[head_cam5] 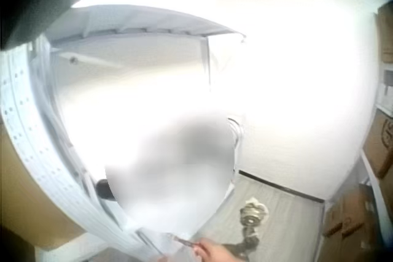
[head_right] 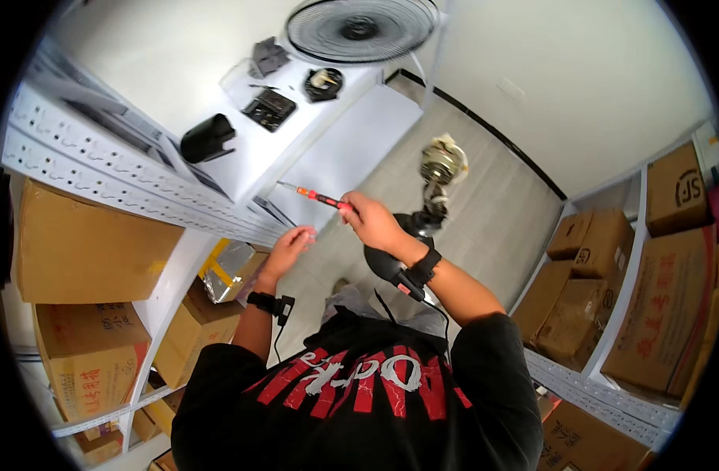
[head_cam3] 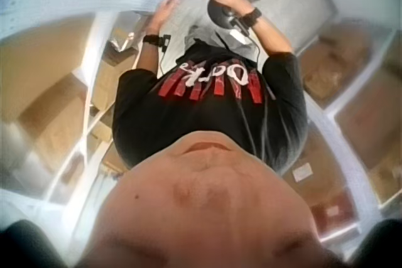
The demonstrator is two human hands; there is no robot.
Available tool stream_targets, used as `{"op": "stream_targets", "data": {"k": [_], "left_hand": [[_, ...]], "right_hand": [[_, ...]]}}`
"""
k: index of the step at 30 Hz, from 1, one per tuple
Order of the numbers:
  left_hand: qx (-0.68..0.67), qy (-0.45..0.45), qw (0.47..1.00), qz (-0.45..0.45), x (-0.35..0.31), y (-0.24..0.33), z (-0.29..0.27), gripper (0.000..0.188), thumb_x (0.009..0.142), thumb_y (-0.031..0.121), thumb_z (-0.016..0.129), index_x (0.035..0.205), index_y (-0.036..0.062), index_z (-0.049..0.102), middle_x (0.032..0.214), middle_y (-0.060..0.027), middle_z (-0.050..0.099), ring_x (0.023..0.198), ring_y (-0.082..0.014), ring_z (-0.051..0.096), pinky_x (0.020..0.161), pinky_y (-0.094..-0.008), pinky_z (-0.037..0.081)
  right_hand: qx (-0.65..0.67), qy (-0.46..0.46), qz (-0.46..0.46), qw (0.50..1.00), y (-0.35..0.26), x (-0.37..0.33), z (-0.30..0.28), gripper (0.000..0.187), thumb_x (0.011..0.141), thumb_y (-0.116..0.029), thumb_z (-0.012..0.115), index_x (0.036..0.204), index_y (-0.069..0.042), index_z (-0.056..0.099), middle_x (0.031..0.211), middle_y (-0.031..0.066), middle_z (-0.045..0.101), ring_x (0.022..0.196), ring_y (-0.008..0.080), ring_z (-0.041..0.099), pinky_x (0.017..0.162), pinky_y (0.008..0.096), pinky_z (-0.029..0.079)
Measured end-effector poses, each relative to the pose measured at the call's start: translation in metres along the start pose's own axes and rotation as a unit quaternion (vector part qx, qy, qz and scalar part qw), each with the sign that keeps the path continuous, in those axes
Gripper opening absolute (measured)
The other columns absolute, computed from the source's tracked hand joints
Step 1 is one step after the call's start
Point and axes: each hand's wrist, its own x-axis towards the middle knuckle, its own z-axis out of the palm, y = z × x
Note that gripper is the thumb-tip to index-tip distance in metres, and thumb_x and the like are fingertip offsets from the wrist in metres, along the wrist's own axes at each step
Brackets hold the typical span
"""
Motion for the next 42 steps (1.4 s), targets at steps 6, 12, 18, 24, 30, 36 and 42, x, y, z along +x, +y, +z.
{"op": "stream_targets", "data": {"k": [6, 12, 18, 24, 30, 36, 42], "left_hand": [[-0.163, -0.143, 0.97, 0.108, 0.006, 0.082, 0.155, 0.04, 0.107, 0.027, 0.047, 0.136, 0.0007, 0.055, 0.134, -0.0111, 0.061, 0.115, -0.0218, 0.063, 0.097, -0.0353, 0.049], [0.017, -0.218, 0.973, 0.069, 0.04, 0.052, 0.192, 0.038, 0.109, 0.023, 0.039, 0.118, -0.0037, 0.065, 0.128, -0.013, 0.064, 0.108, -0.0225, 0.065, 0.094, -0.037, 0.051], [0.063, -0.258, 0.951, 0.158, 0.099, -0.035, 0.23, 0.038, 0.11, 0.025, 0.036, 0.118, -0.0003, 0.064, 0.112, -0.0073, 0.068, 0.098, -0.0149, 0.063, 0.086, -0.0314, 0.049], [0.032, -0.176, 0.961, 0.212, 0.131, -0.098, 0.247, 0.031, 0.109, 0.024, 0.04, 0.113, 0.0035, 0.062, 0.105, -0.0042, 0.068, 0.095, -0.012, 0.063, 0.079, -0.0259, 0.047], [0.043, -0.012, 0.957, 0.286, 0.129, -0.122, 0.248, 0.029, 0.101, 0.023, 0.059, 0.123, 0.0039, 0.058, 0.112, -0.006, 0.064, 0.102, -0.0141, 0.061, 0.083, -0.0274, 0.049], [0.146, 0.088, 0.91, 0.377, 0.142, -0.085, 0.246, 0.074, 0.086, 0.035, 0.079, 0.143, 0.0032, 0.045, 0.139, -0.0158, 0.053, 0.126, -0.0255, 0.053, 0.1, -0.0371, 0.047], [0.203, 0.078, 0.885, 0.411, 0.174, -0.044, 0.259, 0.098, 0.077, 0.042, 0.085, 0.148, -0.0043, 0.037, 0.149, -0.0237, 0.045, 0.14, -0.0328, 0.043, 0.114, -0.0382, 0.036]], "right_hand": [[0.048, -0.072, 0.017, 0.996, 0.079, -0.142, -0.081, 0.019, 0.099, -0.016, 0.058, 0.11, -0.003, 0.05, 0.08, 0.0116, 0.067, 0.078, 0.0322, 0.067, 0.069, 0.0408, 0.05], [0.128, -0.141, 0.102, 0.976, 0.156, -0.198, -0.055, 0.02, 0.098, -0.014, 0.059, 0.113, -0.004, 0.05, 0.081, 0.0092, 0.063, 0.078, 0.0246, 0.065, 0.07, 0.0374, 0.049], [0.113, -0.073, 0.079, 0.988, 0.271, -0.213, -0.021, 0.024, 0.098, -0.026, 0.064, 0.11, -0.005, 0.062, 0.076, 0.0042, 0.057, 0.07, 0.015, 0.053, 0.065, 0.0323, 0.044], [0.162, 0.094, 0.097, 0.977, 0.337, -0.244, -0.016, 0.02, 0.099, -0.02, 0.063, 0.108, -0.003, 0.067, 0.078, -0.0061, 0.054, 0.07, 0.0056, 0.046, 0.062, 0.0246, 0.04], [0.182, 0.273, 0.167, 0.93, 0.325, -0.281, 0.007, 0.018, 0.096, -0.02, 0.067, 0.103, -0.003, 0.068, 0.071, -0.0086, 0.051, 0.063, 0.0041, 0.044, 0.056, 0.0243, 0.036], [0.045, 0.405, 0.193, 0.893, 0.326, -0.267, 0.033, 0.025, 0.092, -0.024, 0.07, 0.099, 0.0, 0.069, 0.069, -0.0034, 0.054, 0.062, 0.0084, 0.048, 0.057, 0.0288, 0.04], [-0.011, 0.448, 0.184, 0.875, 0.322, -0.241, 0.036, 0.031, 0.09, -0.026, 0.071, 0.101, 0.003, 0.068, 0.069, 0.0042, 0.06, 0.064, 0.014, 0.055, 0.06, 0.0336, 0.045]]}}
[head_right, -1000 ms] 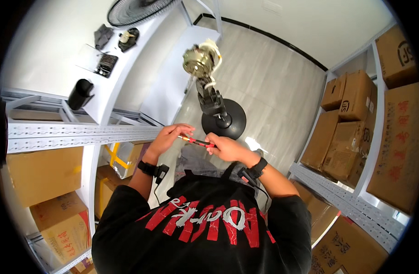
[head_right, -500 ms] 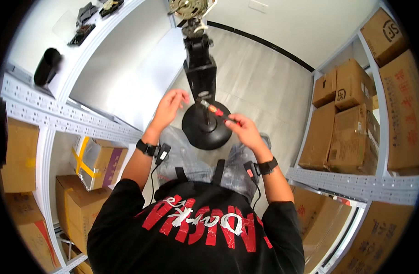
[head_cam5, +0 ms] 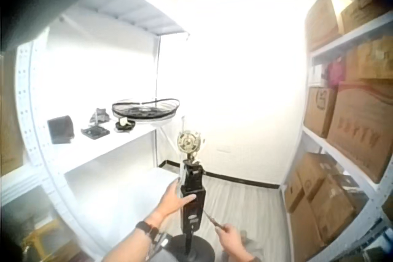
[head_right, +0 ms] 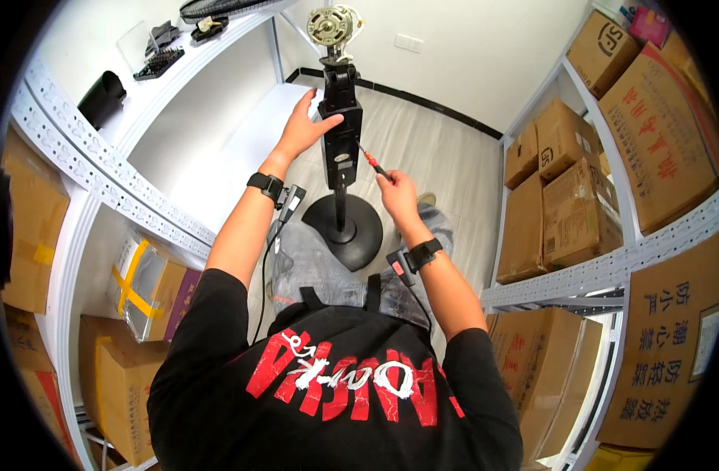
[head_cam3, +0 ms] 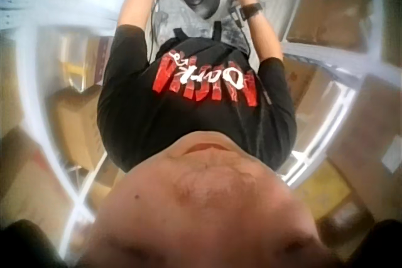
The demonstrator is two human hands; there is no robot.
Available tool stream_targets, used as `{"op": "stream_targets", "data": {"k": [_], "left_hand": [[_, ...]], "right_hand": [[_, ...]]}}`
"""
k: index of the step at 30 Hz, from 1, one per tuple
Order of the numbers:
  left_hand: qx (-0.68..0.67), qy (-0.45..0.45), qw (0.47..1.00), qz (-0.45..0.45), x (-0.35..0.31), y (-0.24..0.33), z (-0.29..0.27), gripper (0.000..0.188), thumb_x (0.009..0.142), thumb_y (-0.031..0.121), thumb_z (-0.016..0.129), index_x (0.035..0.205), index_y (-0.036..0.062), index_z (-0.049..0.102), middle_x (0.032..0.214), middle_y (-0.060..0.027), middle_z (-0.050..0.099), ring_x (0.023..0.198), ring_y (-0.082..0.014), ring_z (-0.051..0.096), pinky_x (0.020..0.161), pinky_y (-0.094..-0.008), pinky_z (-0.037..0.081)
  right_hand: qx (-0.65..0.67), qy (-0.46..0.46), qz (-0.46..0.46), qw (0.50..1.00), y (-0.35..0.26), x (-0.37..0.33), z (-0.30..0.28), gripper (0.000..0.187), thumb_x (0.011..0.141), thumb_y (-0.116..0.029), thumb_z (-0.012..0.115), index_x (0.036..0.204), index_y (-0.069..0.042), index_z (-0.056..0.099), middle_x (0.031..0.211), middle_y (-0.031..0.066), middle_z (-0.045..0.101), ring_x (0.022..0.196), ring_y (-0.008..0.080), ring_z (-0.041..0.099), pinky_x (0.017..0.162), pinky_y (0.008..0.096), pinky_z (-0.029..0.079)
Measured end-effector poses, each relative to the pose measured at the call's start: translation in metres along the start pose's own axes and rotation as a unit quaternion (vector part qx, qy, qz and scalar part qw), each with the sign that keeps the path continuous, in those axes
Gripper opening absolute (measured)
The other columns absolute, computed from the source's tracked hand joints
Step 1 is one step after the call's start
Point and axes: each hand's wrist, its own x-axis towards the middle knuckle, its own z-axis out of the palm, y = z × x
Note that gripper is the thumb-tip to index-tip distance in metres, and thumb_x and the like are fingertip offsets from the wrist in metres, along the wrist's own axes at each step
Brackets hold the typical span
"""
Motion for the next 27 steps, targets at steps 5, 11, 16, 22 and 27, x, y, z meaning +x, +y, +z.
{"op": "stream_targets", "data": {"k": [5, 11, 16, 22, 27], "left_hand": [[-0.151, -0.084, 0.984, -0.041, 0.01, 0.007, 0.006, 0.085, 0.08, 0.037, 0.083, 0.141, -0.0067, 0.044, 0.131, -0.0181, 0.059, 0.121, -0.026, 0.057, 0.106, -0.0362, 0.043], [-0.121, -0.062, 0.986, -0.097, 0.012, 0.0, 0.013, 0.072, 0.079, 0.032, 0.084, 0.13, -0.0056, 0.048, 0.117, -0.0141, 0.062, 0.109, -0.0211, 0.061, 0.099, -0.0336, 0.047], [-0.143, -0.049, 0.986, -0.074, 0.006, -0.009, 0.029, 0.071, 0.077, 0.028, 0.086, 0.126, -0.0041, 0.046, 0.114, -0.0137, 0.062, 0.108, -0.0202, 0.06, 0.097, -0.0334, 0.048], [-0.136, -0.062, 0.987, -0.058, 0.008, -0.012, 0.023, 0.077, 0.071, 0.029, 0.09, 0.125, -0.0054, 0.047, 0.11, -0.0132, 0.062, 0.101, -0.0204, 0.062, 0.091, -0.0326, 0.051], [-0.159, -0.124, 0.979, -0.016, 0.026, 0.004, 0.01, 0.08, 0.072, 0.028, 0.089, 0.13, -0.0046, 0.046, 0.116, -0.0145, 0.063, 0.105, -0.0226, 0.062, 0.095, -0.0341, 0.049]], "right_hand": [[-0.01, -0.007, -0.017, 1.0, 0.012, 0.018, 0.009, 0.029, 0.092, -0.026, 0.069, 0.1, 0.001, 0.067, 0.068, -0.0004, 0.055, 0.061, 0.0093, 0.049, 0.056, 0.0292, 0.04], [0.03, -0.017, 0.009, 0.999, -0.01, 0.018, 0.015, 0.032, 0.093, -0.029, 0.067, 0.098, 0.002, 0.066, 0.069, 0.0051, 0.059, 0.063, 0.0149, 0.055, 0.06, 0.0343, 0.046], [0.066, -0.01, 0.029, 0.997, -0.005, 0.022, 0.013, 0.031, 0.093, -0.029, 0.066, 0.097, 0.002, 0.067, 0.07, 0.0063, 0.061, 0.064, 0.0172, 0.058, 0.061, 0.0348, 0.047], [-0.089, 0.027, -0.036, 0.995, -0.024, 0.003, -0.008, 0.029, 0.09, -0.027, 0.067, 0.101, -0.001, 0.07, 0.073, 0.0113, 0.065, 0.068, 0.0233, 0.064, 0.064, 0.0362, 0.049], [0.01, 0.074, -0.093, 0.993, -0.036, -0.012, -0.04, 0.025, 0.087, -0.019, 0.072, 0.104, -0.001, 0.07, 0.07, 0.0082, 0.062, 0.063, 0.0146, 0.057, 0.062, 0.0313, 0.047]]}}
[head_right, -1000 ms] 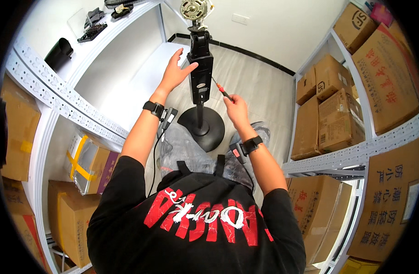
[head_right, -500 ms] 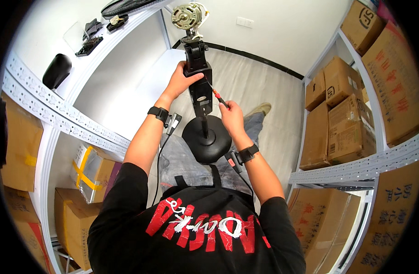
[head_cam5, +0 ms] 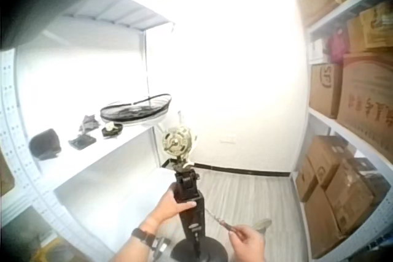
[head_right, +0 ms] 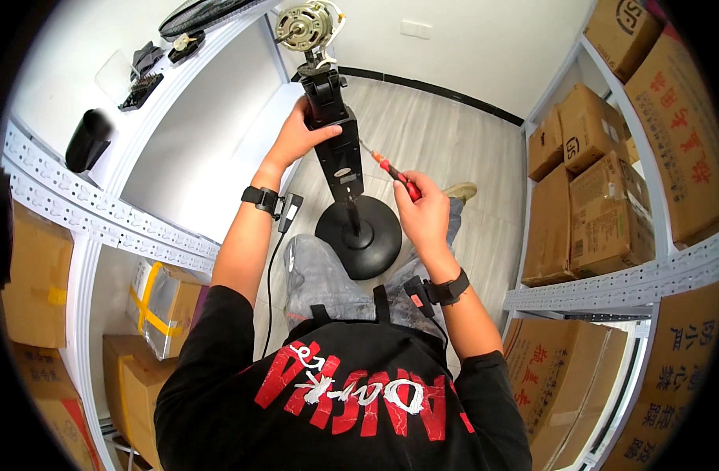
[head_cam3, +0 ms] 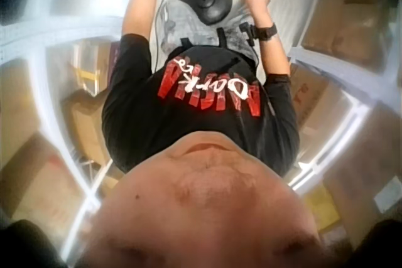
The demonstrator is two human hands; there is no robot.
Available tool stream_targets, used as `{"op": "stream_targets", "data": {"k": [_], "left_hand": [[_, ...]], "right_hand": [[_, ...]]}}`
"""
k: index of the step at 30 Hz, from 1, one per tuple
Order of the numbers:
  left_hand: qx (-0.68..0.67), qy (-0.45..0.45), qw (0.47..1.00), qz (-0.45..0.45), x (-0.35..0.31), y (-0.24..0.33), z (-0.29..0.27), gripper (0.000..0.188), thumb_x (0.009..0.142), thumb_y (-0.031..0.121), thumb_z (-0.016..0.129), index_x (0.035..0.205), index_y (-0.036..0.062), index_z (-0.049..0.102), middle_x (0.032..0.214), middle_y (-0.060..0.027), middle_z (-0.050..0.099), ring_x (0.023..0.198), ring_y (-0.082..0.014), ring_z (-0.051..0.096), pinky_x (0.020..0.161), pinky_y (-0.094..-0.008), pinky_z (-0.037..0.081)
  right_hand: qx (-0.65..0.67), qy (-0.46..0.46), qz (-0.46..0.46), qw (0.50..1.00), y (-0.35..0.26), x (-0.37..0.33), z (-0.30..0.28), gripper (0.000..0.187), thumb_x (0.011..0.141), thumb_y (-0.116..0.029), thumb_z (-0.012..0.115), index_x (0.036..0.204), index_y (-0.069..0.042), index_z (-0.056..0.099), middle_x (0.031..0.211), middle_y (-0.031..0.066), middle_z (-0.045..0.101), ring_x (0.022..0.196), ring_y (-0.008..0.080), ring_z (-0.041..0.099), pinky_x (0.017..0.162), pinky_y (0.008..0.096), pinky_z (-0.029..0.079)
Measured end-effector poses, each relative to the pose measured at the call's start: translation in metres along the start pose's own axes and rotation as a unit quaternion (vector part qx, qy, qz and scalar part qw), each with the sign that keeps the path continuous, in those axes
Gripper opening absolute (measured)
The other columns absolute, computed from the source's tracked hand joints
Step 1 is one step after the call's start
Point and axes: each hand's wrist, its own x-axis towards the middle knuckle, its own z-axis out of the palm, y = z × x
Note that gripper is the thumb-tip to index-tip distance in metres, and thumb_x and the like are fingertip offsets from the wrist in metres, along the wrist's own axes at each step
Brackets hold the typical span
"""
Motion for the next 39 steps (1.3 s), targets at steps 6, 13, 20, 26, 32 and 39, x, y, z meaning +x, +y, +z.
{"op": "stream_targets", "data": {"k": [6, 13, 20, 26, 32, 39], "left_hand": [[0.008, 0.08, 0.995, 0.062, 0.015, -0.014, 0.006, 0.061, 0.083, 0.044, 0.079, 0.115, -0.0021, 0.057, 0.101, -0.0099, 0.066, 0.094, -0.0181, 0.061, 0.088, -0.0323, 0.049], [0.008, 0.12, 0.988, 0.098, 0.011, -0.01, 0.014, 0.063, 0.094, 0.058, 0.061, 0.111, -0.0031, 0.058, 0.094, -0.0114, 0.064, 0.087, -0.02, 0.058, 0.083, -0.0331, 0.048], [-0.001, 0.144, 0.984, 0.106, 0.007, -0.013, 0.016, 0.065, 0.092, 0.06, 0.062, 0.112, -0.0018, 0.059, 0.096, -0.012, 0.066, 0.089, -0.0217, 0.06, 0.085, -0.0343, 0.048], [-0.024, 0.134, 0.986, 0.1, 0.006, -0.012, 0.015, 0.062, 0.092, 0.058, 0.064, 0.114, -0.0005, 0.059, 0.099, -0.0111, 0.067, 0.091, -0.0224, 0.062, 0.086, -0.0344, 0.049], [-0.018, 0.135, 0.986, 0.094, 0.004, -0.012, 0.011, 0.063, 0.092, 0.056, 0.065, 0.118, -0.0003, 0.059, 0.101, -0.013, 0.069, 0.092, -0.0238, 0.064, 0.087, -0.0342, 0.049], [-0.005, 0.149, 0.985, 0.086, 0.004, -0.018, 0.013, 0.063, 0.093, 0.055, 0.064, 0.12, -0.0013, 0.058, 0.101, -0.0169, 0.07, 0.094, -0.0297, 0.068, 0.086, -0.0363, 0.051]], "right_hand": [[0.023, 0.03, -0.077, 0.996, -0.044, 0.021, 0.014, 0.02, 0.088, -0.016, 0.07, 0.101, -0.001, 0.069, 0.069, 0.0073, 0.06, 0.062, 0.0138, 0.054, 0.061, 0.0304, 0.046], [-0.016, 0.037, -0.058, 0.998, -0.047, 0.026, 0.028, 0.023, 0.088, -0.019, 0.07, 0.101, 0.0, 0.068, 0.069, 0.011, 0.063, 0.061, 0.0177, 0.058, 0.061, 0.033, 0.048], [-0.032, 0.034, -0.064, 0.997, -0.059, 0.026, 0.029, 0.023, 0.088, -0.019, 0.07, 0.099, 0.001, 0.068, 0.069, 0.0106, 0.063, 0.061, 0.0173, 0.058, 0.061, 0.0327, 0.047], [-0.027, 0.025, -0.052, 0.998, -0.056, 0.035, 0.043, 0.023, 0.089, -0.021, 0.069, 0.097, 0.001, 0.068, 0.068, 0.0122, 0.062, 0.06, 0.0203, 0.058, 0.06, 0.0342, 0.047], [-0.081, -0.026, -0.007, 0.996, -0.063, 0.034, 0.052, 0.027, 0.094, -0.025, 0.063, 0.095, 0.002, 0.068, 0.065, 0.0137, 0.06, 0.058, 0.0239, 0.057, 0.058, 0.0379, 0.046], [-0.061, -0.038, 0.027, 0.997, -0.075, 0.044, 0.052, 0.027, 0.095, -0.024, 0.062, 0.091, 0.002, 0.068, 0.066, 0.0172, 0.062, 0.059, 0.0344, 0.06, 0.057, 0.0419, 0.045]]}}
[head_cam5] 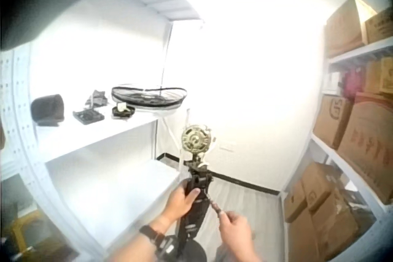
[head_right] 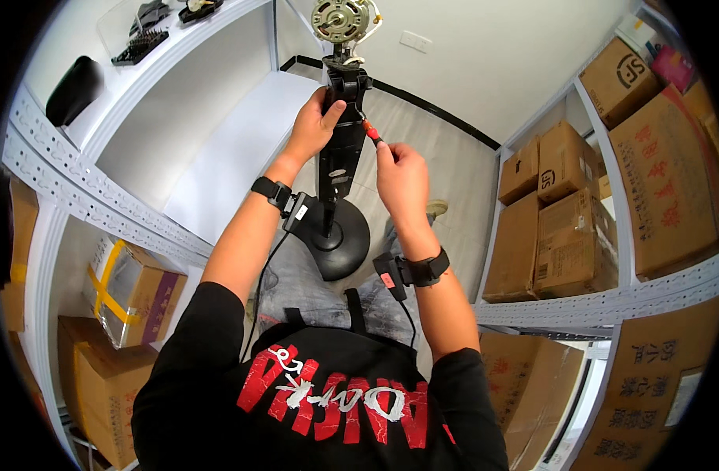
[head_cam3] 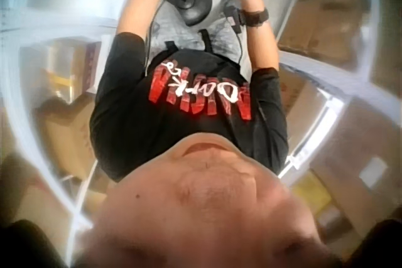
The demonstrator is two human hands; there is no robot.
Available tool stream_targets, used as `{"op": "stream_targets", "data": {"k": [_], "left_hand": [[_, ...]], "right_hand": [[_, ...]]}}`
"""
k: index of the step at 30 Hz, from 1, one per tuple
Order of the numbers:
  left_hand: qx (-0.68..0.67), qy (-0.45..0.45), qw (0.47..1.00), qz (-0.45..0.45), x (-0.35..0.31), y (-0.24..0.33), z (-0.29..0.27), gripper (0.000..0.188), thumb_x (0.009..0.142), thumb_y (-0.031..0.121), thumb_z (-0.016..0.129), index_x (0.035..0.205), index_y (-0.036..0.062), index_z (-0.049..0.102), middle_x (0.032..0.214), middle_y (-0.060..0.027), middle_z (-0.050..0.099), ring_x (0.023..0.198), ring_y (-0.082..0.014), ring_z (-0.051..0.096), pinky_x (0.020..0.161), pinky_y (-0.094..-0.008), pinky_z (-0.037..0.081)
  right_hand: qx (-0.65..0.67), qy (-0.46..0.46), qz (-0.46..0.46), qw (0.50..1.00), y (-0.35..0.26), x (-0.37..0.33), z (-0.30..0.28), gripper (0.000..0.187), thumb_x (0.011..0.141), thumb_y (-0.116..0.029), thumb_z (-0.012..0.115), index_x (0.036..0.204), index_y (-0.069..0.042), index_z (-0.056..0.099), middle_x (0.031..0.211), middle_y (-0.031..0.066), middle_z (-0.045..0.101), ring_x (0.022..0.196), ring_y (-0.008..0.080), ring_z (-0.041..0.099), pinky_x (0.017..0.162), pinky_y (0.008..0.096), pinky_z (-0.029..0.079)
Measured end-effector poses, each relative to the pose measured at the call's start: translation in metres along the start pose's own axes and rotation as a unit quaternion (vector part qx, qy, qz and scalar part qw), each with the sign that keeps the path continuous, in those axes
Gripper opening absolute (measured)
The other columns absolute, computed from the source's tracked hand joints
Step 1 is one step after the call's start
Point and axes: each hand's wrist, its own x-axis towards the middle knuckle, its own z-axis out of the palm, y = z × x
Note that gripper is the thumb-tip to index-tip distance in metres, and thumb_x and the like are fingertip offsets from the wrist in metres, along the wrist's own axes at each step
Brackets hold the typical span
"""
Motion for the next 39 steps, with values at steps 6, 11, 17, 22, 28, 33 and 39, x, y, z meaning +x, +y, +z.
{"op": "stream_targets", "data": {"k": [6, 11, 17, 22, 28, 33, 39], "left_hand": [[-0.02, 0.009, 1.0, 0.008, 0.002, -0.004, 0.003, 0.061, 0.092, 0.052, 0.066, 0.12, -0.0023, 0.058, 0.104, -0.0186, 0.07, 0.096, -0.0306, 0.068, 0.086, -0.0366, 0.051], [-0.027, -0.003, 0.999, 0.022, 0.001, -0.006, 0.003, 0.057, 0.095, 0.05, 0.064, 0.116, -0.0025, 0.058, 0.101, -0.0126, 0.067, 0.093, -0.0204, 0.061, 0.088, -0.0341, 0.048], [-0.018, -0.004, 1.0, 0.013, -0.002, -0.001, 0.001, 0.058, 0.095, 0.051, 0.065, 0.117, -0.0027, 0.058, 0.101, -0.0136, 0.067, 0.093, -0.0217, 0.062, 0.088, -0.0345, 0.048], [-0.024, 0.009, 0.999, 0.019, -0.002, -0.001, 0.004, 0.059, 0.095, 0.051, 0.064, 0.118, -0.0031, 0.058, 0.103, -0.0143, 0.068, 0.095, -0.0229, 0.062, 0.089, -0.0347, 0.048], [-0.017, 0.009, 1.0, 0.016, -0.002, -0.002, 0.002, 0.061, 0.094, 0.052, 0.064, 0.119, -0.0032, 0.058, 0.103, -0.014, 0.068, 0.096, -0.0227, 0.062, 0.09, -0.0347, 0.048], [-0.007, 0.001, 1.0, 0.008, -0.003, 0.0, 0.001, 0.06, 0.094, 0.052, 0.065, 0.118, -0.0031, 0.058, 0.101, -0.0127, 0.067, 0.094, -0.0218, 0.062, 0.088, -0.0344, 0.048], [-0.027, 0.004, 1.0, 0.008, -0.003, 0.002, 0.003, 0.062, 0.094, 0.052, 0.065, 0.119, -0.0042, 0.057, 0.101, -0.0133, 0.067, 0.094, -0.0213, 0.062, 0.088, -0.0341, 0.048]], "right_hand": [[-0.177, 0.123, -0.225, 0.95, 0.004, -0.013, 0.009, 0.017, 0.089, -0.018, 0.069, 0.095, -0.002, 0.068, 0.073, 0.0159, 0.064, 0.063, 0.0361, 0.06, 0.058, 0.0416, 0.048], [-0.143, 0.144, -0.27, 0.941, 0.009, -0.014, 0.01, 0.015, 0.088, -0.014, 0.069, 0.097, -0.003, 0.067, 0.077, 0.0164, 0.064, 0.068, 0.0361, 0.063, 0.06, 0.0433, 0.049], [-0.181, 0.034, -0.073, 0.98, -0.003, -0.009, 0.002, 0.017, 0.091, -0.019, 0.067, 0.09, -0.002, 0.067, 0.074, 0.0188, 0.065, 0.068, 0.0378, 0.063, 0.061, 0.0442, 0.049], [-0.18, 0.128, -0.175, 0.96, -0.006, -0.018, 0.011, 0.018, 0.091, -0.02, 0.067, 0.088, -0.002, 0.065, 0.073, 0.0182, 0.064, 0.066, 0.038, 0.063, 0.06, 0.0463, 0.047], [-0.114, 0.162, -0.274, 0.941, 0.004, -0.011, 0.012, 0.019, 0.091, -0.021, 0.066, 0.09, -0.003, 0.065, 0.07, 0.0152, 0.064, 0.061, 0.0378, 0.06, 0.059, 0.047, 0.046], [-0.133, 0.045, -0.084, 0.987, 0.001, -0.008, 0.004, 0.02, 0.093, -0.022, 0.062, 0.09, -0.002, 0.065, 0.068, 0.0156, 0.063, 0.062, 0.0387, 0.059, 0.06, 0.0467, 0.046], [-0.165, 0.144, -0.247, 0.944, 0.003, -0.012, 0.009, 0.019, 0.093, -0.022, 0.062, 0.093, -0.003, 0.064, 0.068, 0.0155, 0.064, 0.062, 0.0393, 0.06, 0.06, 0.0465, 0.047]]}}
